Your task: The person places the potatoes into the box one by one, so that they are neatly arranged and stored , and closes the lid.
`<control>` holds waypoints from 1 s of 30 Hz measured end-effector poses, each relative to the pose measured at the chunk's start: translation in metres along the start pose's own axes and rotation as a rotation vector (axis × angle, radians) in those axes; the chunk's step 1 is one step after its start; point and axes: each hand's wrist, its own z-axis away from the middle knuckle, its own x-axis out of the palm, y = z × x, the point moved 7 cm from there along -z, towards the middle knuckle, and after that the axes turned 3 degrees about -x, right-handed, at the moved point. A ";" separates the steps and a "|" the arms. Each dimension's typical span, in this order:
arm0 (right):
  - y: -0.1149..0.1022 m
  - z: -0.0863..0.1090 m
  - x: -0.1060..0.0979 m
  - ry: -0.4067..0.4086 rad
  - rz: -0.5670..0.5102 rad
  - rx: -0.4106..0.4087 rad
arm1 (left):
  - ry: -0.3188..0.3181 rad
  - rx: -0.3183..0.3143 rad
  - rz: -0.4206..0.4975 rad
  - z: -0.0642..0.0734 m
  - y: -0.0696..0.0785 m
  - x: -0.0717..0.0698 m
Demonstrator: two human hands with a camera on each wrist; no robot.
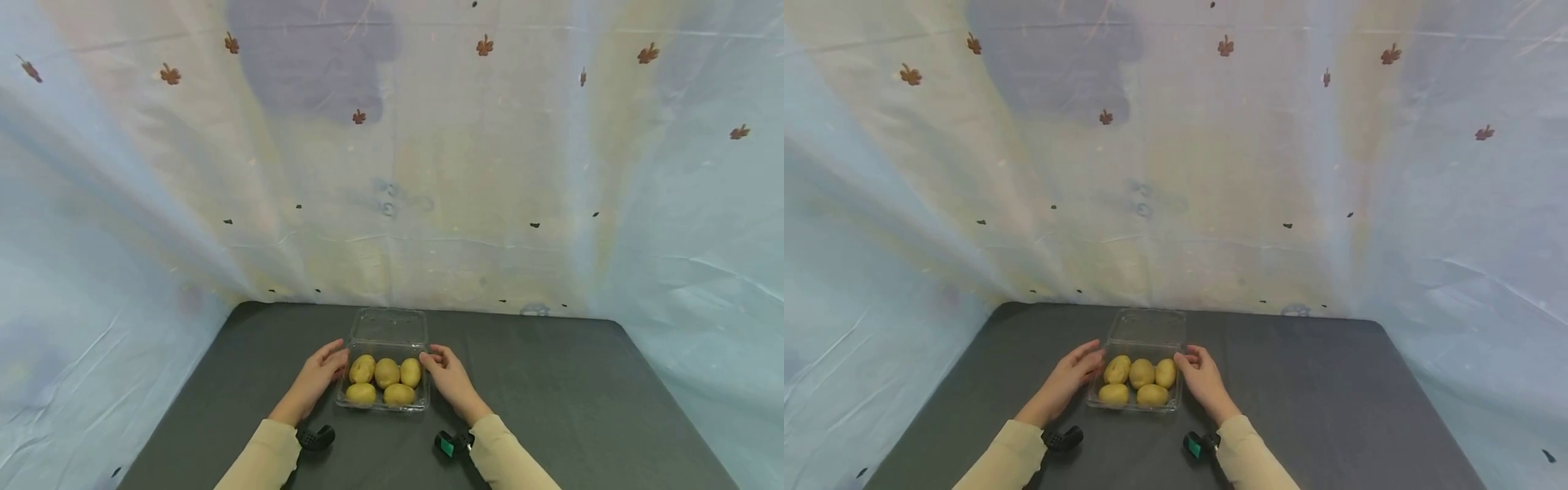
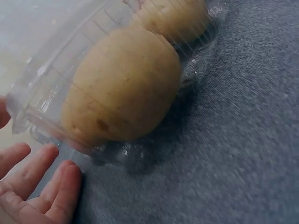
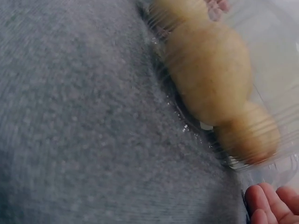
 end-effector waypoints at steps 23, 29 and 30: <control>-0.002 0.000 0.004 -0.034 -0.013 -0.073 | -0.039 -0.032 -0.064 -0.012 0.006 0.012; 0.000 0.001 0.005 -0.055 -0.015 -0.067 | -0.087 -0.032 -0.034 -0.012 0.007 0.013; -0.001 0.001 0.005 -0.059 -0.016 -0.070 | -0.097 -0.033 -0.023 -0.012 0.007 0.013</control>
